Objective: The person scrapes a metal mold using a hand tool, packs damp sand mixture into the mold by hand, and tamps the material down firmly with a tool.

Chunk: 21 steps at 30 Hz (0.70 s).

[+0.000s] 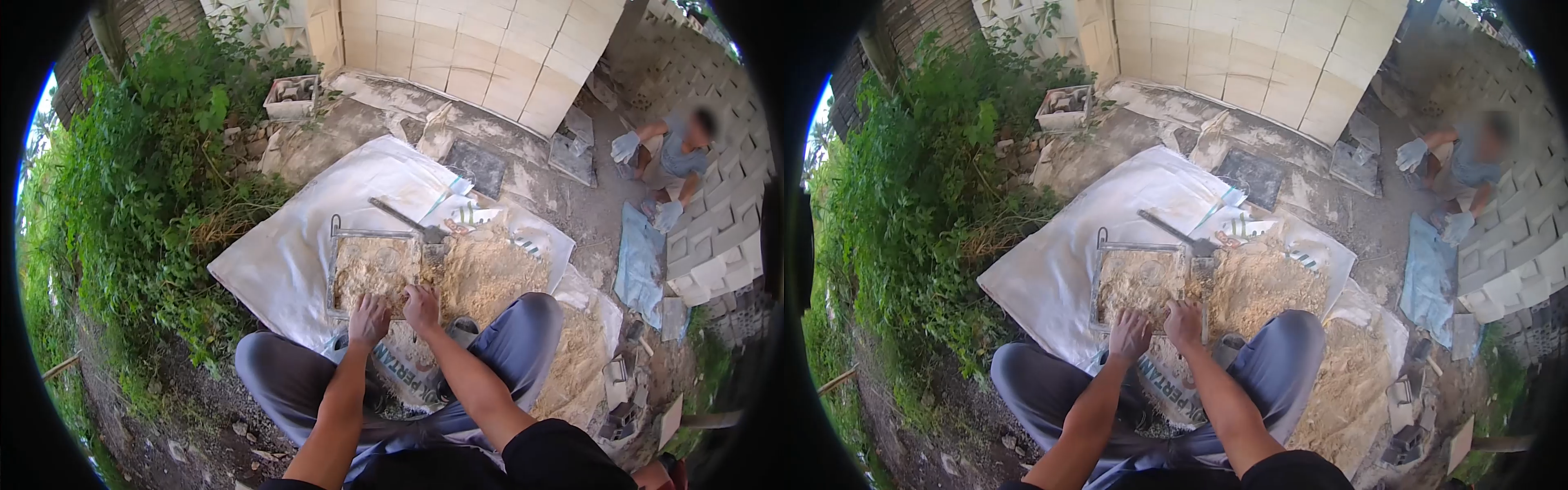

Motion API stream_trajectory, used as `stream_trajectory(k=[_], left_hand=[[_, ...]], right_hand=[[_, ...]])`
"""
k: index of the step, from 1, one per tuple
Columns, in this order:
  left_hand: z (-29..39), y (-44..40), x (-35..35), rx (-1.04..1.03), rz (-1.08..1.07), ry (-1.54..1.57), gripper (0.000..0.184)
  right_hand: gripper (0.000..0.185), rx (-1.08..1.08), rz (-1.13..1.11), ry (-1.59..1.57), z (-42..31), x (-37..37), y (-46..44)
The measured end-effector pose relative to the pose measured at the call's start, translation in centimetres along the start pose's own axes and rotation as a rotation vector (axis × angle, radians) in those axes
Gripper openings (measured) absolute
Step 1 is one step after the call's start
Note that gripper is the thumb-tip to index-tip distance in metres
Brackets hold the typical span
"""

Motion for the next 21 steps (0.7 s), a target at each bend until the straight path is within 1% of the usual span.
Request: stream_trajectory(k=[1,2,3,4,5,6,7,8,10,11,12,14,15,17,18,20,21], left_hand=[[0.0,-0.2,1.1,0.02,0.166,-0.099,0.044],[0.0,-0.2,2.1,0.042,0.332,-0.196,0.055],[-1.0,-1.3,-0.3,0.092,0.134,-0.118,0.069],[-1.3,-2.1,-0.9,0.088,0.126,-0.117,0.069],[-1.1,-2.9,-1.1,0.07,0.154,-0.167,0.068],[-0.8,-3.8,-1.0,0.053,0.181,-0.215,0.066],[-1.4,-5.0,-1.2,0.064,0.196,-0.138,0.066],[-2.0,-6.4,-0.9,0.07,0.185,-0.135,0.066],[-3.4,-9.6,0.2,0.039,0.148,-0.205,0.064],[-4.7,-10.6,0.7,0.057,0.213,-0.143,0.063],[-5.2,-11.2,0.7,0.07,0.194,-0.131,0.063],[-5.1,-11.5,1.3,0.138,0.161,-0.202,0.064],[-4.9,-11.5,1.7,0.144,0.156,-0.171,0.065],[-5.0,-11.8,2.1,0.156,0.133,-0.168,0.066],[-5.0,-11.7,2.0,0.15,0.117,-0.162,0.067],[-5.4,-11.8,1.6,0.166,0.091,-0.176,0.068],[-5.4,-11.8,1.5,0.166,0.084,-0.171,0.069]], right_hand=[[0.012,-0.031,0.136,-0.101,0.8,1.0,-0.5],[0.012,-0.047,0.14,-0.098,2.0,0.5,-1.2],[0.012,-0.205,0.155,-0.184,4.6,0.0,-2.1],[0.013,-0.359,0.17,-0.272,7.0,-0.7,-3.1],[0.015,-0.417,0.169,-0.221,9.7,-2.6,-4.3],[0.015,-0.427,0.165,-0.217,10.9,-2.4,-5.1],[0.016,-0.439,0.135,-0.174,12.0,-2.4,-6.6],[0.017,-0.448,0.098,-0.131,12.8,-2.6,-8.2],[0.02,-0.387,0.072,-0.079,13.0,-3.0,-12.7],[0.021,-0.352,0.051,-0.094,12.5,-3.3,-15.1],[0.023,-0.32,0.031,-0.107,12.0,-3.6,-17.5],[0.029,-0.126,0.004,0.019,10.2,-5.1,-21.0],[0.029,-0.13,-0.018,0.02,9.9,-5.9,-22.5],[0.029,0.098,-0.139,0.366,7.3,-9.0,-24.7],[0.029,0.1,-0.156,0.358,6.9,-9.8,-25.1],[0.025,0.231,-0.177,0.543,6.1,-11.4,-25.3],[0.021,0.335,-0.112,0.6,5.5,-11.4,-24.9]])
Point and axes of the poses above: each hand's wrist, its own y-axis away from the middle knuckle, its own x-axis out of the back of the hand, z = x × y, the point moved 9 cm from there along -y, towards the middle knuckle, and after that the axes turned 13 degrees about -x, right-handed, at the moved point
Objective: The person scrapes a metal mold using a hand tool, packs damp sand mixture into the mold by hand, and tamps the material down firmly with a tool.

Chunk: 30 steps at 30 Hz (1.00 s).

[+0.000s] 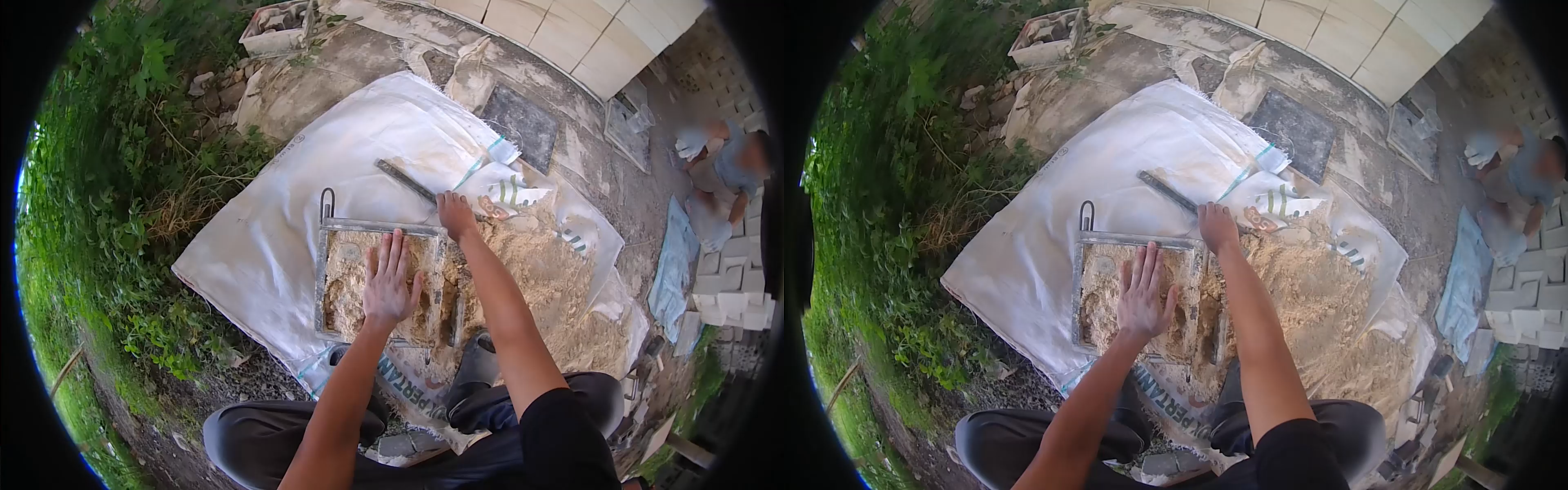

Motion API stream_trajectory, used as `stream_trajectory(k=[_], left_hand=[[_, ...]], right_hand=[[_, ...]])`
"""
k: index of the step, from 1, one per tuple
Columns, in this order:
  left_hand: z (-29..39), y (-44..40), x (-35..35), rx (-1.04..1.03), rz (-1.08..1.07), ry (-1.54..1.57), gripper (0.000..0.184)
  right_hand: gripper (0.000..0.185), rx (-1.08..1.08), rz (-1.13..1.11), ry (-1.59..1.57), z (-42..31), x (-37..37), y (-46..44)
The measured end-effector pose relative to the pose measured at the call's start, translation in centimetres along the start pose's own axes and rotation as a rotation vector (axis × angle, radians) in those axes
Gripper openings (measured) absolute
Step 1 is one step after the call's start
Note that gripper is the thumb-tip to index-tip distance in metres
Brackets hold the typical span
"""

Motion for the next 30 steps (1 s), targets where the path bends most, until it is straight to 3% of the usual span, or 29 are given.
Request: stream_trajectory(k=[3,7,13,17,19,20,21,22,27,30], left_hand=[[-0.5,0.3,0.1,0.016,0.022,0.002,0.069],[-0.1,0.6,0.6,0.0,0.065,0.045,0.069],[-0.1,1.5,0.7,-0.023,0.156,0.071,0.068],[-1.0,1.6,0.1,-0.065,0.184,0.055,0.067],[-1.1,2.1,-1.0,-0.124,-0.049,0.112,0.063],[-1.1,2.7,0.1,-0.123,-0.039,0.111,0.063],[-1.7,3.6,0.2,-0.09,-0.13,0.095,0.06],[-2.6,4.4,0.3,-0.05,-0.22,0.079,0.057],[-7.5,10.3,2.0,0.25,-0.162,0.034,0.052],[-8.7,13.1,2.3,0.413,-0.146,0.242,0.054]], right_hand=[[0.021,-0.051,-0.136,-0.079,0.2,-0.6,-0.8],[0.021,-0.132,-0.131,-0.158,1.9,2.4,-1.0],[0.028,-0.241,0.022,-0.401,4.4,14.6,1.8],[0.036,-0.332,0.261,-0.58,5.4,24.8,5.1],[0.038,-0.342,0.276,-0.633,5.6,29.0,6.5],[0.039,-0.352,0.232,-0.725,5.7,30.0,7.2],[0.039,-0.361,0.182,-0.822,5.5,30.6,8.0],[0.037,-0.319,0.298,-0.796,5.0,32.2,9.1],[0.032,-0.201,0.303,-1.144,0.5,37.4,13.5],[0.034,-0.121,0.22,-1.338,-2.8,35.0,15.2]])
Point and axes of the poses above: each hand's wrist, its own y-axis away from the middle knuckle, its own x-axis out of the back of the hand, z = x × y, the point moved 9 cm from there along -y, towards the middle knuckle, and after that the axes turned 13 degrees about -x, right-handed, at the moved point
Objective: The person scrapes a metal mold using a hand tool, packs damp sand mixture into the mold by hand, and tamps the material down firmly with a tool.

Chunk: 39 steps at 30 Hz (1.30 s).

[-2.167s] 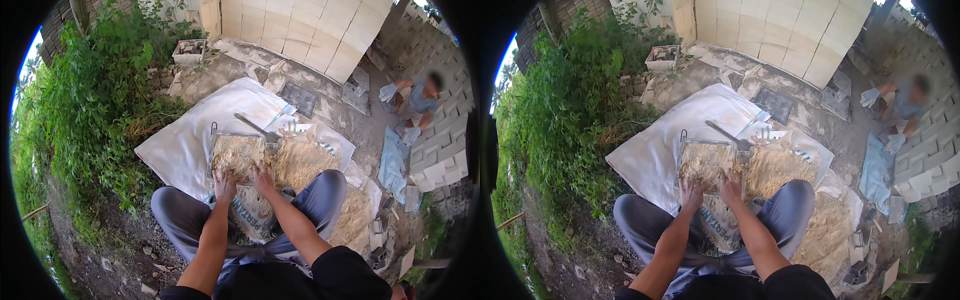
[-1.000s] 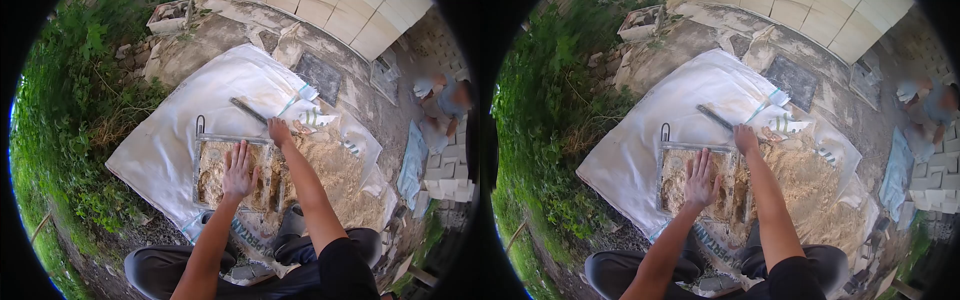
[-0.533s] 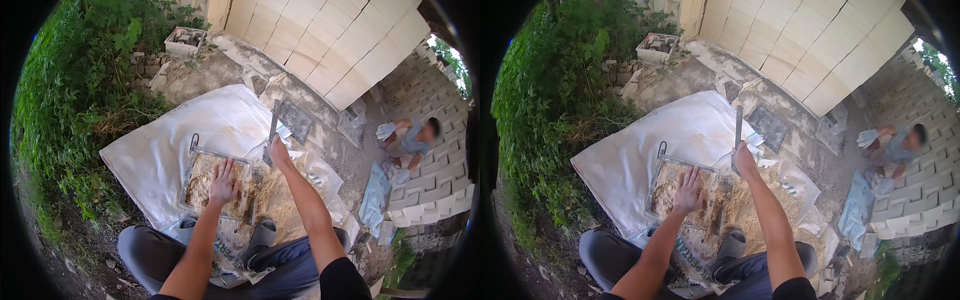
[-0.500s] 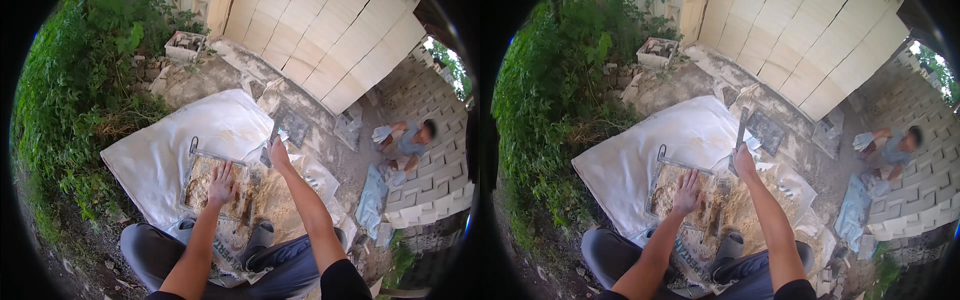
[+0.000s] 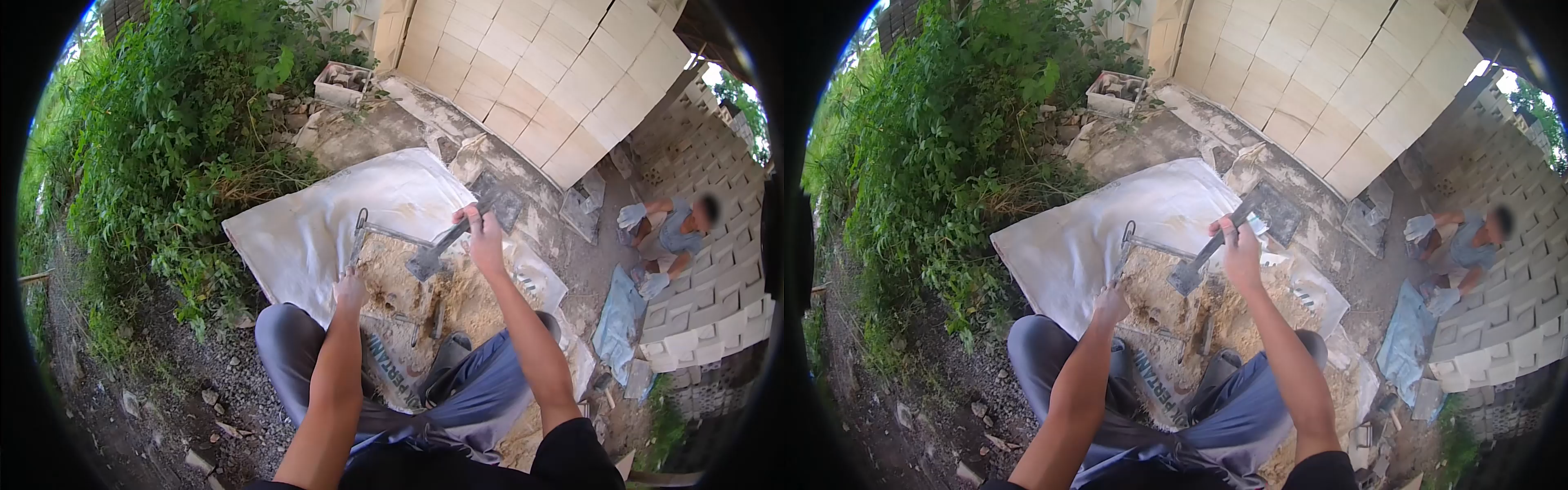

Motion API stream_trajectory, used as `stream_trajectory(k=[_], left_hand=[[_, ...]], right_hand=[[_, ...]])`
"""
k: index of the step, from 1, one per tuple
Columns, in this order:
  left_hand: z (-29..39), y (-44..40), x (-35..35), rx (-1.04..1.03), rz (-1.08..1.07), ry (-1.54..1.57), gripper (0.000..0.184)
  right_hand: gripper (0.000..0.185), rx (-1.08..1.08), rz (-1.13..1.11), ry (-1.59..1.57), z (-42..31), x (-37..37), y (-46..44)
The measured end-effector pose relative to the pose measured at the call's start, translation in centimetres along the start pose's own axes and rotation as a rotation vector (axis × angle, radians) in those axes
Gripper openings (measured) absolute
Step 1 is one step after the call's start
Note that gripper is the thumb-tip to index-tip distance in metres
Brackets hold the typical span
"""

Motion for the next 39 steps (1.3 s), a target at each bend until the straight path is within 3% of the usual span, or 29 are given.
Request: stream_trajectory(k=[3,5,8,11,15,19,20,21,24,31,39], left_hand=[[0.8,1.6,1.3,0.013,-0.123,0.05,0.051],[0.9,2.2,0.8,-0.002,-0.104,0.072,0.053],[1.5,3.5,-0.2,-0.083,-0.036,0.094,0.059],[1.8,2.6,-1.3,-0.198,-0.011,-0.074,0.064],[2.7,2.8,-1.5,-0.246,-0.074,-0.202,0.084],[2.5,2.1,-1.3,-0.219,-0.093,-0.248,0.105],[1.7,1.5,-1.8,-0.232,0.023,-0.208,0.12],[2.1,1.8,-1.6,-0.235,0.012,-0.192,0.12],[1.4,1.2,-1.6,-0.135,-0.027,-0.098,0.146],[1.6,1.4,-1.4,0.006,-0.134,-0.023,0.148],[1.4,1.2,-1.6,-0.018,-0.102,0.023,0.149]], right_hand=[[0.037,-0.059,-0.069,-0.148,3.4,-3.6,1.4],[0.041,-0.061,-0.067,-0.476,3.3,-4.1,1.9],[0.046,-0.06,0.024,-0.613,3.0,-4.5,2.4],[0.048,-0.112,0.043,-0.772,3.2,-4.1,2.1],[0.045,-0.277,0.074,-0.913,3.1,-4.3,3.9],[0.042,-0.175,0.02,-0.769,-1.3,-3.7,3.4],[0.043,-0.145,-0.02,-0.785,-2.6,-3.5,3.0],[0.045,-0.114,-0.063,-0.795,-3.9,-3.3,2.7],[0.046,-0.052,-0.149,-0.762,-4.9,-2.9,1.9],[0.047,-0.065,-0.166,-0.681,2.7,-6.7,3.1],[0.047,0.029,-0.335,-0.731,-1.5,-6.5,3.7]])
Point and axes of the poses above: each hand's wrist, its own y-axis away from the middle knuckle, its own x-axis out of the back of the hand, z = x × y, the point moved 9 cm from there along -y, towards the middle knuckle, and after that the axes turned 13 degrees about -x, right-handed, at the moved point
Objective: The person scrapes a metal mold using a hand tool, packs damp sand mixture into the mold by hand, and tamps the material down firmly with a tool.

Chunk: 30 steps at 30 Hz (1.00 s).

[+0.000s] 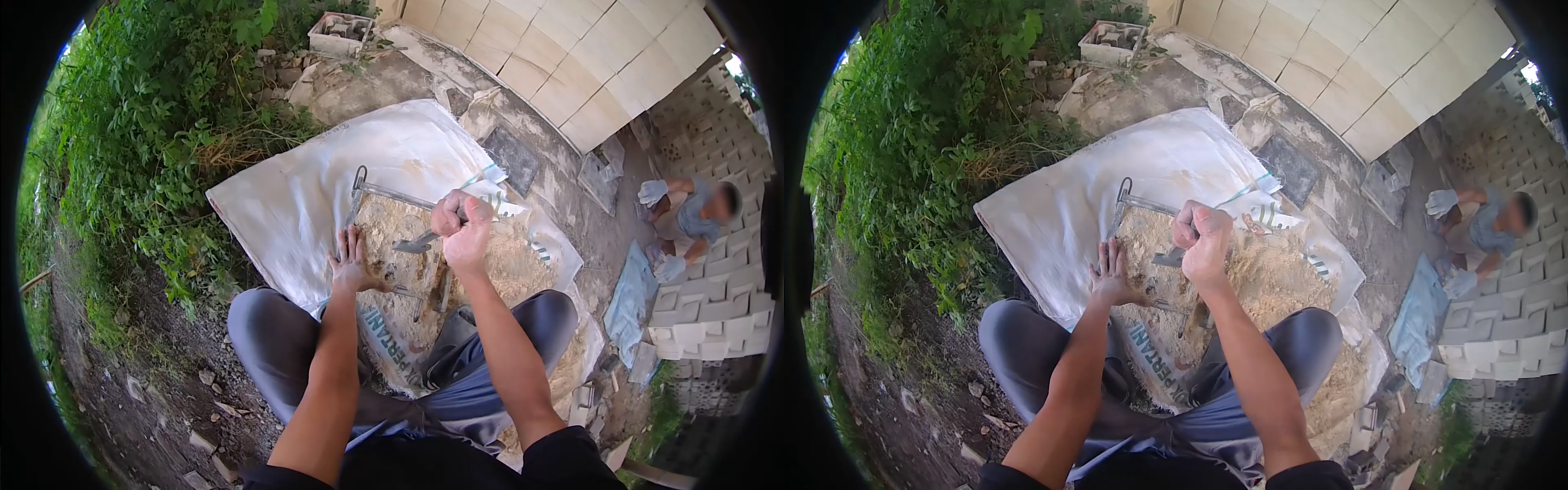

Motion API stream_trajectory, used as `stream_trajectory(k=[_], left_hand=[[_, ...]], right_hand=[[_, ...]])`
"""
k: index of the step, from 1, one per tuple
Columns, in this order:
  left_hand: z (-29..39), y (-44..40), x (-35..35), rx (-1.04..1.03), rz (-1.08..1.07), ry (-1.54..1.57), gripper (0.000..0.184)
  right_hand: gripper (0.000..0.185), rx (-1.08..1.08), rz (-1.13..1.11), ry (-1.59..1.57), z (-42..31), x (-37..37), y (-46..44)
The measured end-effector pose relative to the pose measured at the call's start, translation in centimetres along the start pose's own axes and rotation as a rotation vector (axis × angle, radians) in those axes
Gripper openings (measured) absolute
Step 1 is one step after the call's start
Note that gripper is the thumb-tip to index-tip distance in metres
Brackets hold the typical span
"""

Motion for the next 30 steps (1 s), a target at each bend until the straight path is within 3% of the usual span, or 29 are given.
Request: stream_trajectory(k=[4,12,15,21,24,25,30], left_hand=[[-0.1,0.2,0.0,-0.028,0.07,0.034,0.148],[0.1,0.0,0.2,-0.017,0.068,0.014,0.148],[0.3,0.4,-0.3,-0.003,0.037,-0.007,0.15],[0.1,0.1,-0.2,-0.009,0.038,-0.015,0.148],[0.1,0.4,-0.4,-0.032,0.074,-0.003,0.147],[0.1,0.3,-0.2,-0.021,0.076,-0.004,0.147],[0.5,0.3,0.6,-0.02,0.059,-0.012,0.148]], right_hand=[[0.046,-0.001,0.174,0.044,5.3,3.1,0.2],[0.049,0.046,0.214,-0.007,0.6,0.8,0.1],[0.05,0.1,0.191,0.148,7.1,2.2,-0.1],[0.047,0.046,0.305,0.074,0.6,0.6,-0.9],[0.046,0.114,0.177,0.037,3.1,1.8,-0.3],[0.045,0.084,0.264,0.143,6.2,3.0,0.1],[0.046,0.074,0.303,0.075,3.7,2.0,-0.1]])
Point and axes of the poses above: each hand's wrist, its own y-axis away from the middle knuckle, its own x-axis out of the back of the hand, z = x × y, the point moved 9 cm from there along -y, towards the middle knuckle, and after that the axes turned 13 degrees about -x, right-handed, at the moved point
